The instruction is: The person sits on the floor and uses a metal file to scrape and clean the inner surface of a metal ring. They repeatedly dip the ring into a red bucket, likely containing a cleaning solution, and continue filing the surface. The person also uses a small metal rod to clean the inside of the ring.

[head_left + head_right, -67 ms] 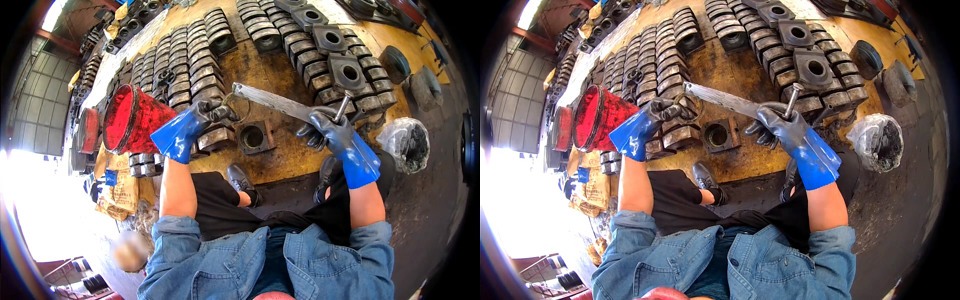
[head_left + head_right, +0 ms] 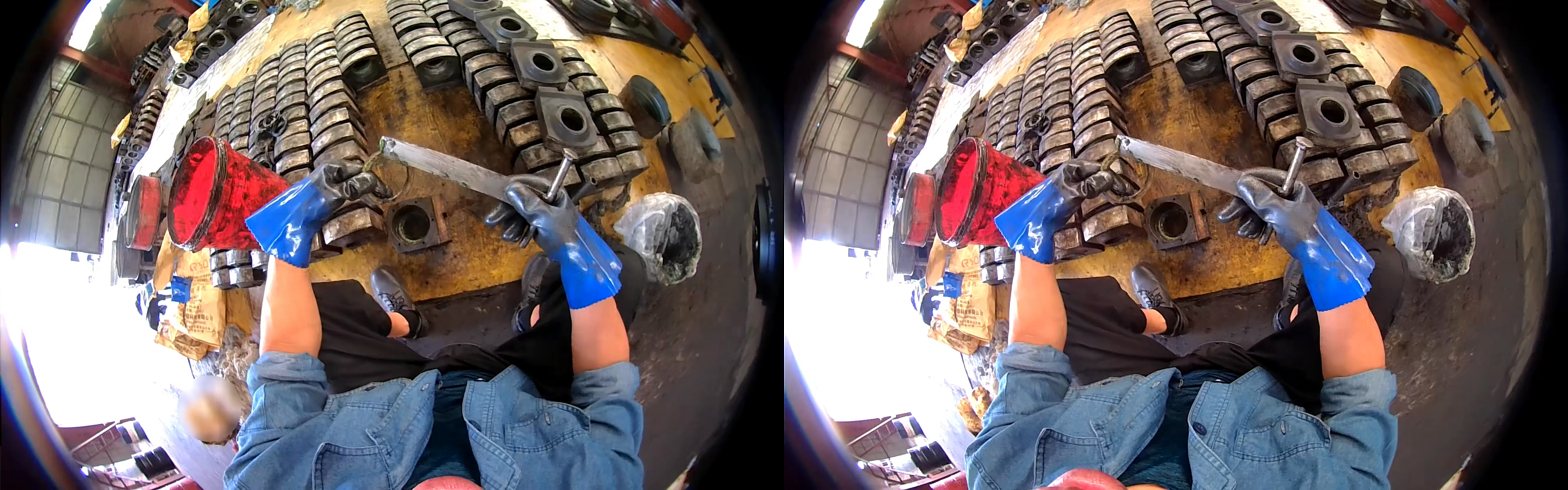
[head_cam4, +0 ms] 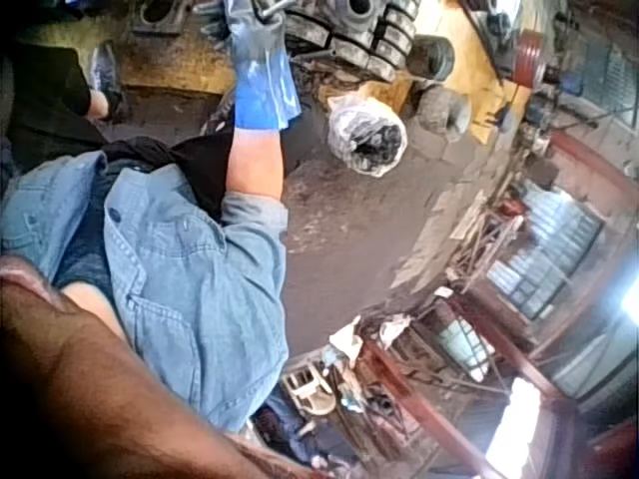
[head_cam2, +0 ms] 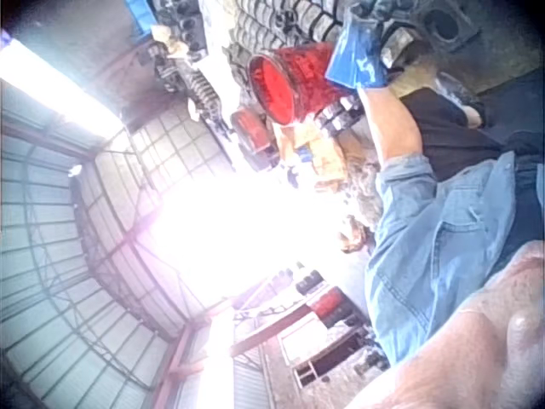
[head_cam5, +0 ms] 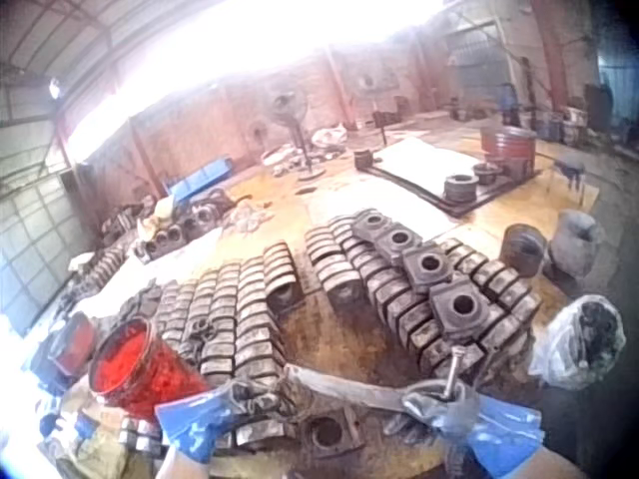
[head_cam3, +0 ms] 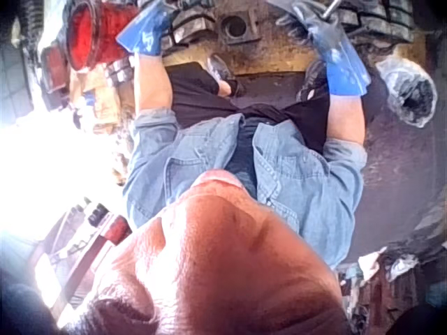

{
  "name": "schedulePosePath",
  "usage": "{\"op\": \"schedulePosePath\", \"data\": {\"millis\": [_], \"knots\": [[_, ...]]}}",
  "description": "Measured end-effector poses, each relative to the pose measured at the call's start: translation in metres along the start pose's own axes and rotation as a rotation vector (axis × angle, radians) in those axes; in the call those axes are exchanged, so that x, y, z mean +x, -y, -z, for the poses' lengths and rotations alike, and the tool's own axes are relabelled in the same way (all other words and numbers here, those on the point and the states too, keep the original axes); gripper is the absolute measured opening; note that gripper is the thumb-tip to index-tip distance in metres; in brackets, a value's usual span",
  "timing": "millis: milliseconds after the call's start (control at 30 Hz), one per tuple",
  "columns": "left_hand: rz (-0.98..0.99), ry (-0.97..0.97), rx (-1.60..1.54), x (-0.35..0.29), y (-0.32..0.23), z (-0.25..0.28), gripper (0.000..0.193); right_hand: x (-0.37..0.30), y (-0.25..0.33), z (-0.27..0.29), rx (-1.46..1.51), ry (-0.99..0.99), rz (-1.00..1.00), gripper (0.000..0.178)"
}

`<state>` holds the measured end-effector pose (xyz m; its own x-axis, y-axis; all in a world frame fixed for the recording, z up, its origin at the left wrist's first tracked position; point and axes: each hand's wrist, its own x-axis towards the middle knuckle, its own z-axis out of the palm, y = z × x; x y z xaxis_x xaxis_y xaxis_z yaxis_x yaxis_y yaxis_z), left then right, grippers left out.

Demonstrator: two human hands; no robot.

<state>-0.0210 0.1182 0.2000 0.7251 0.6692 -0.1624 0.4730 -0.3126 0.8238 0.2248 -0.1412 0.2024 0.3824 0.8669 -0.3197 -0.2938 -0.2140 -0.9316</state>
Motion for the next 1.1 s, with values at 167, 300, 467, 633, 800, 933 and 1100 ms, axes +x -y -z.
{"op": "schedulePosePath", "data": {"millis": [167,300,467,633,800,933,1100], "knots": [[-0.055,0.191,0.049,-0.002,-0.013,0.006,0.018,-0.001,-0.004,0.001,-0.038,0.038,-0.008,0.028],[-0.115,0.073,0.051,-0.005,-0.010,0.001,0.017,-0.003,0.000,0.000,-0.074,0.035,-0.018,0.030],[-0.039,0.198,0.093,0.000,-0.012,0.006,0.021,-0.005,0.002,0.002,-0.111,0.037,-0.010,0.029],[-0.019,0.246,0.216,0.002,-0.001,0.010,0.024,-0.006,0.002,0.002,-0.077,0.025,-0.011,0.028],[-0.049,0.266,0.198,-0.001,-0.002,0.010,0.024,-0.003,-0.002,0.011,-0.001,0.031,-0.099,0.028],[-0.063,0.277,0.191,-0.003,-0.007,0.010,0.024,-0.004,-0.004,0.008,0.005,0.041,-0.094,0.027],[-0.078,0.284,0.168,-0.004,-0.011,0.006,0.025,-0.007,0.000,0.006,0.024,0.070,-0.098,0.029]]}}
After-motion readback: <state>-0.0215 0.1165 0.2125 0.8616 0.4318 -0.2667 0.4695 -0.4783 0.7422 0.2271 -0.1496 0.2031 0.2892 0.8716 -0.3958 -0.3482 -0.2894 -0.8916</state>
